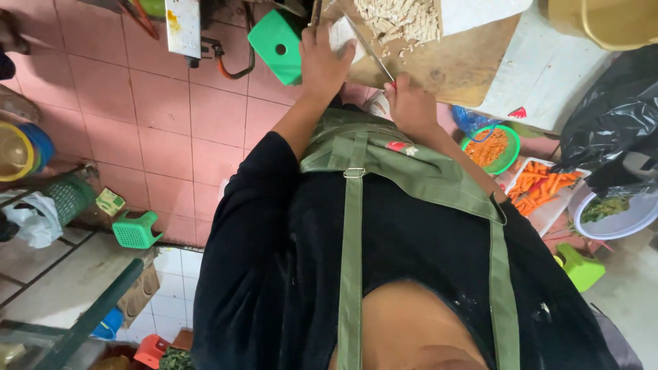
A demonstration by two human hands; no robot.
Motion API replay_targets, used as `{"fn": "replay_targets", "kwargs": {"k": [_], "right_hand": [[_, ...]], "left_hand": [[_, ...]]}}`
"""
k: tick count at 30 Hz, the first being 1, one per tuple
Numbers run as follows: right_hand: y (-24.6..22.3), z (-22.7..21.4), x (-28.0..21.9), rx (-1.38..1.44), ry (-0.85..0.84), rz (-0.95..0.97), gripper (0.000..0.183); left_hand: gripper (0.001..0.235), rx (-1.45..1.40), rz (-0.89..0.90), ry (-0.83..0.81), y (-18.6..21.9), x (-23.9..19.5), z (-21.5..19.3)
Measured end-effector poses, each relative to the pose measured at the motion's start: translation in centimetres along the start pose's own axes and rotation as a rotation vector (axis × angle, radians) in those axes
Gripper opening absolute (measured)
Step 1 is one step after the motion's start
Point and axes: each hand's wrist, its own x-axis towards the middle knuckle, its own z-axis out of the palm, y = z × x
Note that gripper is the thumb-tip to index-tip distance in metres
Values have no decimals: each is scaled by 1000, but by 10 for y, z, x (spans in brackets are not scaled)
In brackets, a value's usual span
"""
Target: Slicing tofu into thin strips on a wooden cutting board with a knife.
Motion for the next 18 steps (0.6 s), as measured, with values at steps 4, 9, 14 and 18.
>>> {"fn": "replay_targets", "kwargs": {"k": [4, 9, 14, 18], "right_hand": [[1, 1, -4, -65, 5, -37, 35], [-6, -3, -11, -90, -20, -37, 34], [-7, 1, -14, -42, 16, -55, 32], [-12, -6, -11, -58, -17, -43, 33]], "left_hand": [[64, -66, -170, 82, -10, 0, 25], [59, -130, -211, 89, -5, 0, 20], [56, -123, -351, 64, 7, 6, 14], [55, -135, -332, 52, 2, 11, 14]]}}
